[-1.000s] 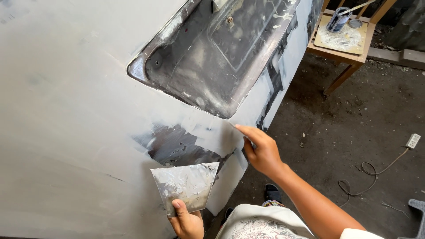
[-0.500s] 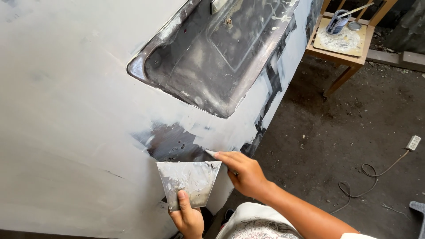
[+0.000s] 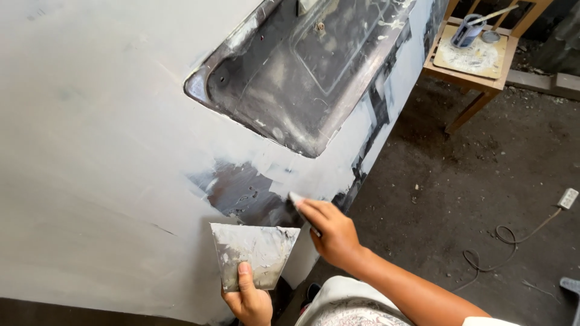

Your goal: The recorder applies and smooths out body filler on a car panel using metal spreaders.

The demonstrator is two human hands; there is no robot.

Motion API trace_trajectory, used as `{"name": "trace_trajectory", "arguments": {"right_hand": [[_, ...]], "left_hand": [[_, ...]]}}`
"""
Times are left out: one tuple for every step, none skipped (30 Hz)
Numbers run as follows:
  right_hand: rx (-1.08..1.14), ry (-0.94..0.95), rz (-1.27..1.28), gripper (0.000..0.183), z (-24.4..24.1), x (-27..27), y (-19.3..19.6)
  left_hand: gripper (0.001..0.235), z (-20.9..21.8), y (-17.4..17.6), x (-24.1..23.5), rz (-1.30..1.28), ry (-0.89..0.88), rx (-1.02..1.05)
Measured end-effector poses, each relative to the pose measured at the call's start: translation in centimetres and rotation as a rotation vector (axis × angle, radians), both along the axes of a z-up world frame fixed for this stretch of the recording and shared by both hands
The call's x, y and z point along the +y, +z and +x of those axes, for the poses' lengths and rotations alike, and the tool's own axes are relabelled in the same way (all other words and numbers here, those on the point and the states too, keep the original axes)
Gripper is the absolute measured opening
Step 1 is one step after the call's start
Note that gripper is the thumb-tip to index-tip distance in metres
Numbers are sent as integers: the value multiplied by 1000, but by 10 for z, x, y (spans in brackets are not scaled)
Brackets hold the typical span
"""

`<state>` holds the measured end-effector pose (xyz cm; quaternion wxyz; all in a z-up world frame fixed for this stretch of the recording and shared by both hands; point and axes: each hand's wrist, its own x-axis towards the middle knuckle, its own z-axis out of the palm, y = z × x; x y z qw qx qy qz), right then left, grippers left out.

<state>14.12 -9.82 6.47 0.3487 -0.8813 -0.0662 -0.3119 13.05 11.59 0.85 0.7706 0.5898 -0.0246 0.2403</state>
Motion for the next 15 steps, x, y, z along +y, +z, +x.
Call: {"name": "trace_trajectory", "arguments": {"right_hand": [[6,44,-17,69,-9,6,1],[3,37,-18,69,-10,4,2],[63,116,11,69,-12,2,3],[119,199,39,70,-11,1,4],[111,196,38,70,-5,-4,7],[114,238,83,68,-2,-11,10],[117,280,128,66,2,-17,13],[116,279,126,66,7,-23,23],[70,258,150,64,13,-28,32],[22,239,174,62,22,-32,42],[19,241,171,62,26,-33,46],[19,206,188,62,30,-35,51],[18,172,205,61,34,-36,57],[17,173,202,61,35,-35,60],[41,133,163,60,37,-35,64]], "left_hand": [[26,-1,-1,1,-20,5,9],[26,1,-10,2,-21,-2,6],[26,3,-19,3,-67,23,-18],[26,7,-26,5,-113,52,-47],[26,9,-26,6,-114,48,-55],[25,8,-26,5,-174,76,-11],[25,8,-26,5,-234,103,32],[25,7,-29,5,-236,102,32],[25,7,-31,6,-243,101,6],[25,9,-34,8,-251,102,-22],[25,9,-30,8,-254,103,-25],[26,8,-26,6,-244,103,-10],[28,8,-22,5,-234,104,4],[28,8,-25,7,-237,105,3],[27,9,-28,8,-237,92,12]]}}
